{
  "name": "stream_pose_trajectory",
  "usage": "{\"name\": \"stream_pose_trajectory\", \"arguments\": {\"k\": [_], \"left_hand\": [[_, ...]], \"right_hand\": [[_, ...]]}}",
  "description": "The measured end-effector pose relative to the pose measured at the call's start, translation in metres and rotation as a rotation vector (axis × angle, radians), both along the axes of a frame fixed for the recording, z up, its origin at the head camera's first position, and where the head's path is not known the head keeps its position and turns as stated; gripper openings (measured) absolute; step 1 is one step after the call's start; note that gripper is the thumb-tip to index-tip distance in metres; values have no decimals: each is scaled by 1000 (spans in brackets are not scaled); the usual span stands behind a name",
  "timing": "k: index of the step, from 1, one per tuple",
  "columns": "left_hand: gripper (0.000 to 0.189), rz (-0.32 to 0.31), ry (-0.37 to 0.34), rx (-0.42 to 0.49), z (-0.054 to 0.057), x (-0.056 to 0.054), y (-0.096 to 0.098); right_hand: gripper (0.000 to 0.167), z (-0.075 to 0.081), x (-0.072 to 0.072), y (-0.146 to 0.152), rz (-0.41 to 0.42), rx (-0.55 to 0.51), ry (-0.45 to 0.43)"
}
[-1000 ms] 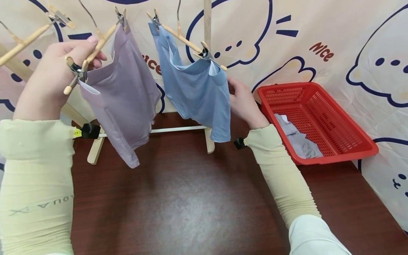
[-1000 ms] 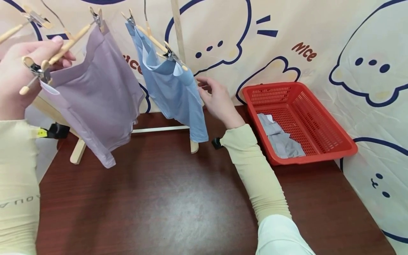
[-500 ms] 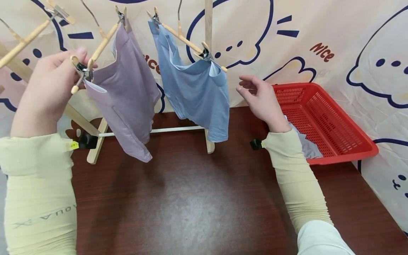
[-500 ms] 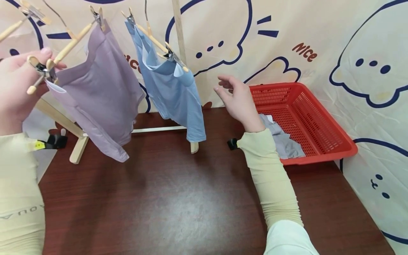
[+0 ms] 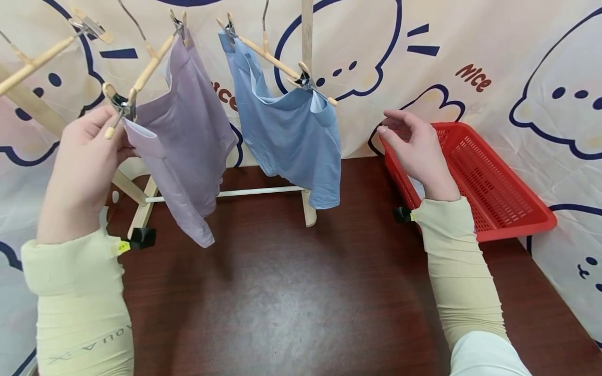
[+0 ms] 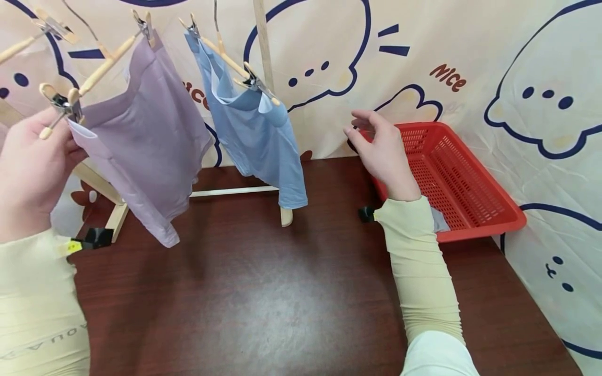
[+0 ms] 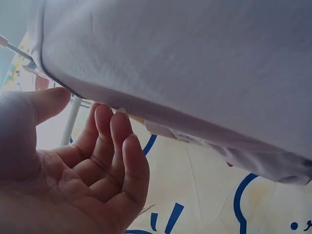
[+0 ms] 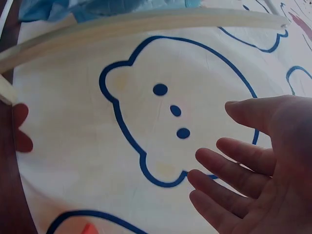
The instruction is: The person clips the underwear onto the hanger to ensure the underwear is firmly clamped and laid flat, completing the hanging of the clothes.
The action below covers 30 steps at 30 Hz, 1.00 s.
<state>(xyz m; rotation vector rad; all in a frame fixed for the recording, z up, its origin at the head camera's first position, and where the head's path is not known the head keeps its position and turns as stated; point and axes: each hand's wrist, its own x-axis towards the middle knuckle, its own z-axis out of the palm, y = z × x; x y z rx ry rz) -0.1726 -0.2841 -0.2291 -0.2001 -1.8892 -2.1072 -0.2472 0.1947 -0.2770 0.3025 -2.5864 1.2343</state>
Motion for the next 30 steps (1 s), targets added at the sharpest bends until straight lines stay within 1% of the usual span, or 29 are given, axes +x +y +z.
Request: {"name": "stream_pose_trajectory", "arguments": {"k": [6, 9, 12, 14, 16, 20, 23, 26, 27, 28, 29, 30], "left_hand": [[18, 4, 58, 25, -16, 19, 9], [21, 13, 88, 35, -22, 30, 13], [23, -1, 123, 59, -27, 41, 17], [22, -29, 146, 59, -31, 48, 20], [21, -86, 170, 52, -34, 53, 24], [19, -176, 201, 18, -38, 63, 34], [19, -205, 208, -60, -39, 68, 42], [16, -252, 218, -179, -42, 69, 48], [16, -247, 209, -230, -43, 70, 52], [16, -260, 213, -259, -46, 69, 54], [16, -260, 203, -299, -47, 70, 58], [15, -266, 192, -319, -48, 70, 62]], "right_hand": [[53, -4, 1, 19, -39, 28, -43], [53, -6, 1, 30, -54, 44, -58], [55, -7, 2, 41, -68, 75, -76], [55, -8, 2, 48, -73, 96, -89], [58, -9, 2, 55, -77, 114, -111], [64, -12, 3, 69, -95, 143, -172], [68, -15, 2, 78, -111, 164, -206], [70, -20, 1, 87, -120, 188, -232], [70, -22, 0, 90, -120, 195, -240], [71, -24, 0, 93, -119, 203, -252], [71, -26, -1, 95, -119, 211, -262], [71, -28, -1, 97, -118, 221, -268]]}}
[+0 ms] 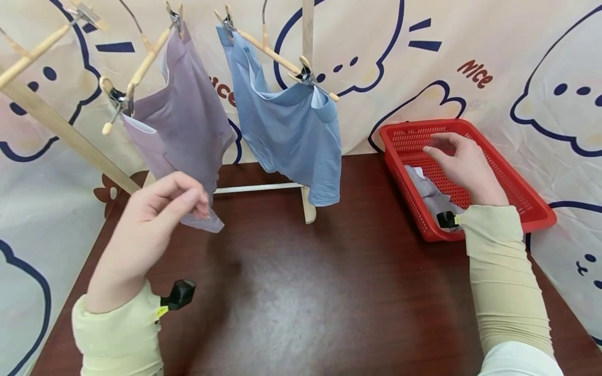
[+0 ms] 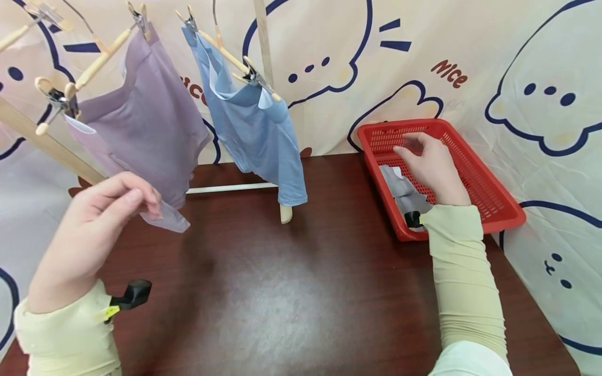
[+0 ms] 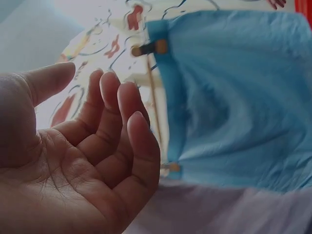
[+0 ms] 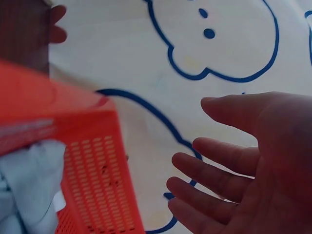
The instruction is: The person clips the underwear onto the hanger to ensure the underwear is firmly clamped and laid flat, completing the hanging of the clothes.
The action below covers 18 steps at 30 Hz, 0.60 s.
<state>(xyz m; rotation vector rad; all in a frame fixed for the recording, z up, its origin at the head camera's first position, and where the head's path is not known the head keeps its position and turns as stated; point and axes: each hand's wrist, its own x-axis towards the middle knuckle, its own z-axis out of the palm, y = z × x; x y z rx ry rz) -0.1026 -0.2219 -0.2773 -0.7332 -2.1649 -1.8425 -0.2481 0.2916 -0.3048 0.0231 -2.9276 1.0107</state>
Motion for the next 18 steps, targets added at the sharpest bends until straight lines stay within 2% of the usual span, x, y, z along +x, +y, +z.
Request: {"name": "stream_pose_trajectory", "arguments": {"k": [2, 6, 10, 14, 18], "left_hand": [[15, -1, -19, -46, -4, 0, 8], [13, -60, -60, -109, -16, -4, 22], [10, -107, -112, -166, -32, -11, 34], [9, -129, -213, -202, -48, -18, 47], [15, -124, -304, -227, -63, -24, 57]], "right_hand": [[70, -3, -1, 4, 10, 15, -16], [70, -11, -3, 13, 44, 54, -51], [73, -18, -6, 21, 80, 115, -134], [73, -22, -10, 28, 125, 157, -227], [70, -25, -12, 32, 182, 202, -270]]}}
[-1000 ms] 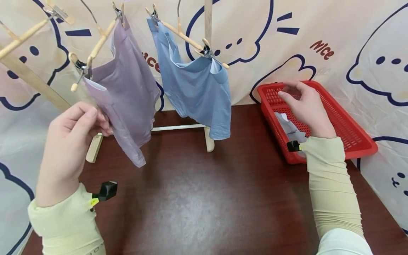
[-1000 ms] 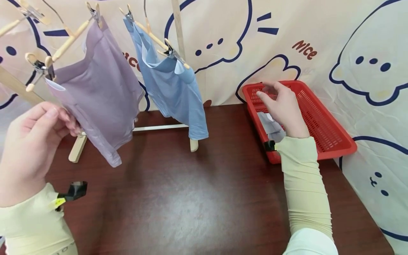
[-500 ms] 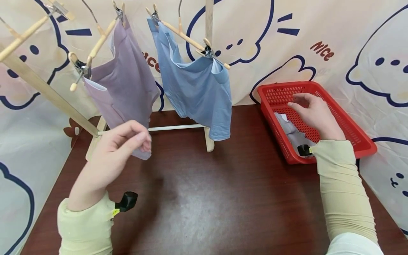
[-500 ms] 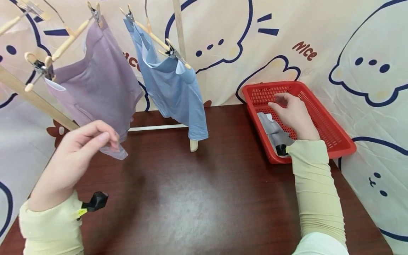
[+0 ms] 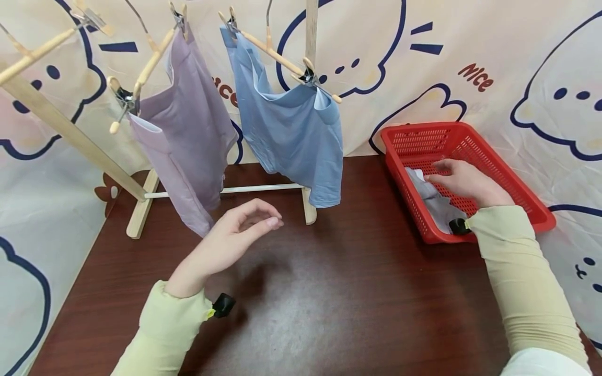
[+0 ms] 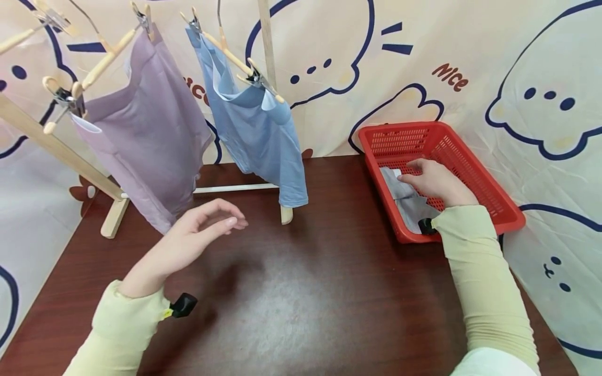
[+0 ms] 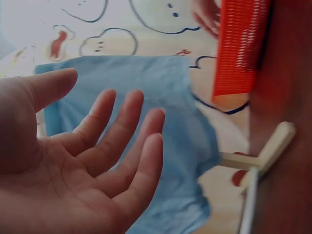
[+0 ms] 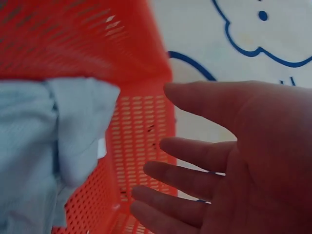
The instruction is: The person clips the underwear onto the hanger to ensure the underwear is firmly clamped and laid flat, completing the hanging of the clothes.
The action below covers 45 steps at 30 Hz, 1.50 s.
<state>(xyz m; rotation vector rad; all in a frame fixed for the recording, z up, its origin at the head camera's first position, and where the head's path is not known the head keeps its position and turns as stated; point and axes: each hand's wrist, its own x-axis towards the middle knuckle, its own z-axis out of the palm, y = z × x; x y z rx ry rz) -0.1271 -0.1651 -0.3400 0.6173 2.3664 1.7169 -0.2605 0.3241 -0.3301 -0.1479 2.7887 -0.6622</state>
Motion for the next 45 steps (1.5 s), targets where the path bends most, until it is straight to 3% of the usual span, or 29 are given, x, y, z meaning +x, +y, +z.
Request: {"name": "stream_pose_trajectory", "arguments": {"k": [6, 17, 23, 28, 32, 35, 40, 45], "left_hand": [[17, 6, -34, -18, -17, -8, 11], [21, -37, -44, 27, -26, -18, 24], [21, -44, -68, 28, -30, -24, 30], [21, -38, -67, 30, -34, -30, 33], [23, -37, -70, 42, -38, -36, 35], [22, -30, -92, 46, -42, -39, 36], [21, -23, -123, 65, -46, -41, 37], [21, -31, -125, 69, -45, -41, 39]], "right_hand": [[68, -5, -6, 11, 103, 89, -89], [64, -11, -26, 17, 185, 182, -149], [59, -24, -37, 13, 208, 131, -228], [56, -28, -40, 13, 136, 13, -314], [44, -29, -40, 12, 82, -56, -369], [36, -29, -40, 13, 81, -6, -335], [34, -23, -37, 13, 88, 80, -156], [40, -13, -31, 12, 63, 32, -54]]}}
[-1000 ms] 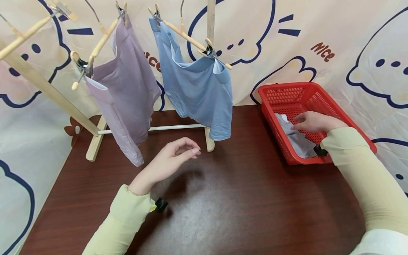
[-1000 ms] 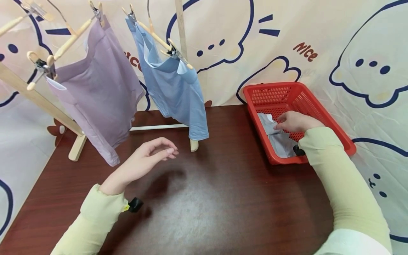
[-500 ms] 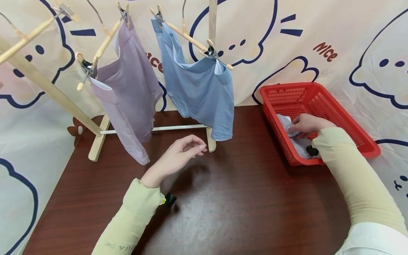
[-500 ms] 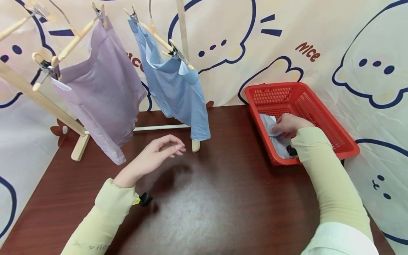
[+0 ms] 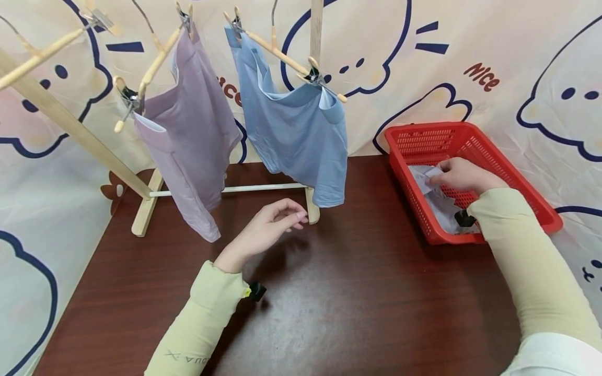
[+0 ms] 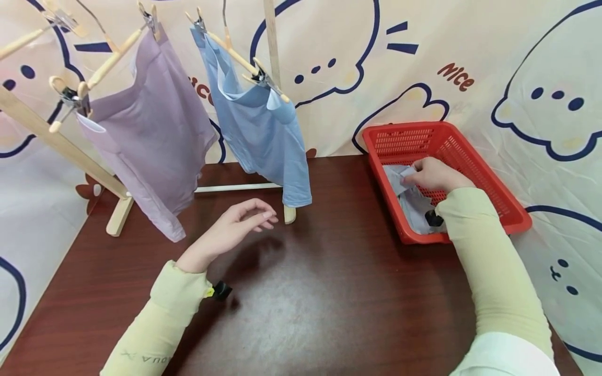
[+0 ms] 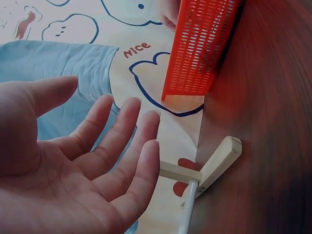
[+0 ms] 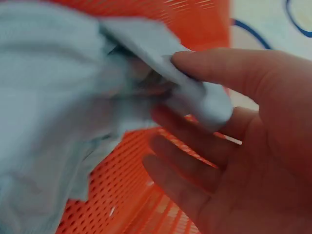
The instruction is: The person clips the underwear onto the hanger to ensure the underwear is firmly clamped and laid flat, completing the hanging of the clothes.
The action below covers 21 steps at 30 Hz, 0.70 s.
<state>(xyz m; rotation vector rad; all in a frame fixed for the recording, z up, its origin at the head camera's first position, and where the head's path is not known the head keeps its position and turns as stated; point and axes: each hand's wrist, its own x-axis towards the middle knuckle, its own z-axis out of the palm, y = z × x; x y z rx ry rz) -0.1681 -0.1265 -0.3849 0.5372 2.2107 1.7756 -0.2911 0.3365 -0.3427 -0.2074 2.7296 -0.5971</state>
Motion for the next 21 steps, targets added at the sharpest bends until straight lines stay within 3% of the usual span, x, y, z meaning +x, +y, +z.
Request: {"name": "stream_pose_trajectory", "arguments": {"k": [6, 11, 16, 21], "left_hand": [[21, 8, 17, -12, 1, 0, -2], [21, 5, 13, -3, 0, 0, 0], [20, 5, 25, 11, 3, 1, 5], [19, 3, 48, 40, 8, 4, 11]], "right_hand": [[32, 15, 4, -9, -35, -147, 156], [29, 32, 12, -20, -147, -334, 260], [23, 52, 28, -37, -215, -504, 330], [12, 70, 48, -59, -200, -661, 503]]}}
